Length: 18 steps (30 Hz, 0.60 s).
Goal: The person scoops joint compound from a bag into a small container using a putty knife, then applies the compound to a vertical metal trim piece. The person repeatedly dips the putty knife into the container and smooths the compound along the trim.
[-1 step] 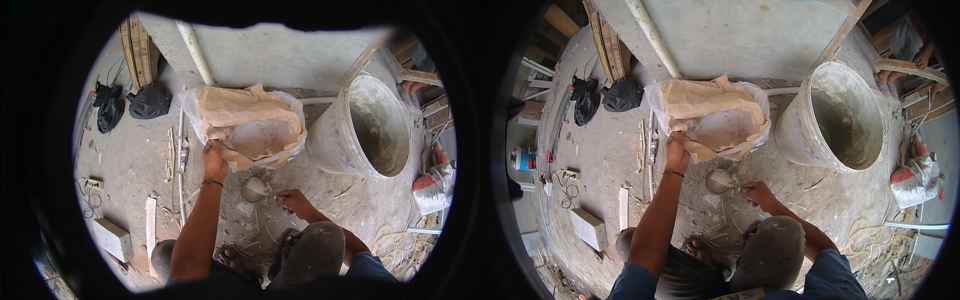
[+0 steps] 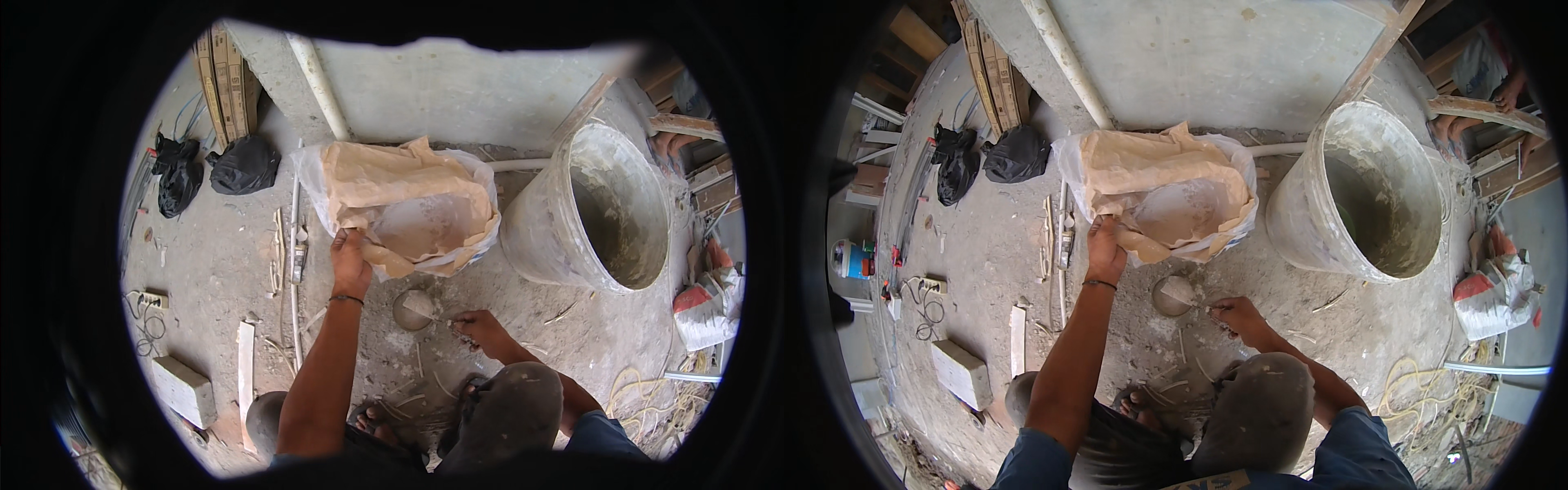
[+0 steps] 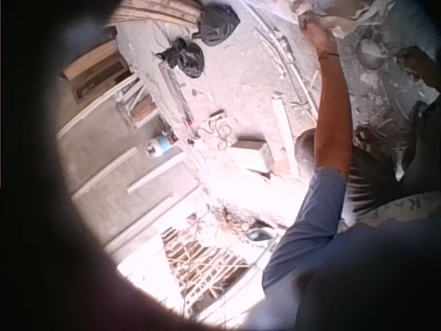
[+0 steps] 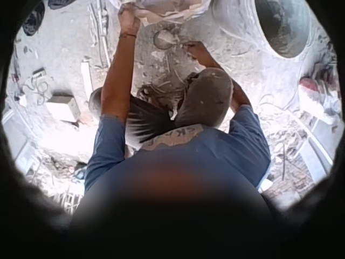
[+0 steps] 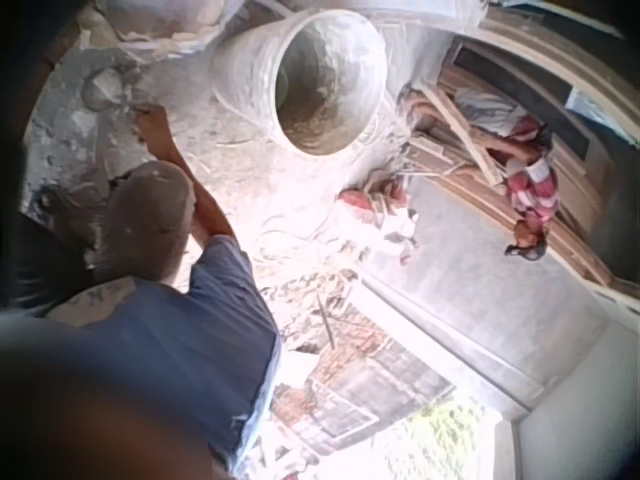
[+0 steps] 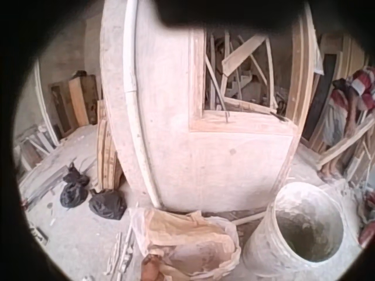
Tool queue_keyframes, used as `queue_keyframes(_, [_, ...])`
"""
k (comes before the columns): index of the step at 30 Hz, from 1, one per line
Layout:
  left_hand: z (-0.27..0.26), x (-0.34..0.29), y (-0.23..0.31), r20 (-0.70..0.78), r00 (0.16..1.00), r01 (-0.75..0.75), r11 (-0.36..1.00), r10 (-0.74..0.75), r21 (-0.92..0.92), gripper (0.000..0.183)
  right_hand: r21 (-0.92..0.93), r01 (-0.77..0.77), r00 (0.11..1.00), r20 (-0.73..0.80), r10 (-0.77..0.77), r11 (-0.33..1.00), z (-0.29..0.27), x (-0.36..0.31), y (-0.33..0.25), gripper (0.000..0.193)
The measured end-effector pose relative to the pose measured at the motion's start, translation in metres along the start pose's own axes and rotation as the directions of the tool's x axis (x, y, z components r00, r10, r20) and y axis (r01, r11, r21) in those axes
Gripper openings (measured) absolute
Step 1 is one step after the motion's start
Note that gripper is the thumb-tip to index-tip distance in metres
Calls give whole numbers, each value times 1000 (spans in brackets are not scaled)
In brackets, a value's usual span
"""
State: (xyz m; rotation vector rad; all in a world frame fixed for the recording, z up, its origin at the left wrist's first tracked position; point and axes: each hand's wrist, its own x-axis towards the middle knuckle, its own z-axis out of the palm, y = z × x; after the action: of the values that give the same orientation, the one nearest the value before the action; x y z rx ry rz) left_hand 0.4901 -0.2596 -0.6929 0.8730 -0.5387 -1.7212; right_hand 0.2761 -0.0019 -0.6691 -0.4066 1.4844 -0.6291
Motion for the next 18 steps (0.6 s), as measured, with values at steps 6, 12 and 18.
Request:
queue_keyframes(6, [-16,10,-5,31,998,53,998,-54,43,12,122,-56,998,46,51,991,-1,-2,2,27])
queue_keyframes(12, [-4,1,-2,-24,999,22,1000,-21,19,11,247,-132,991,68,118,960,-2,0,10,23])
queue_keyframes(18, [5,-4,4,-44,998,36,999,-35,12,8,126,-60,998,38,55,990,0,-19,-12,26])
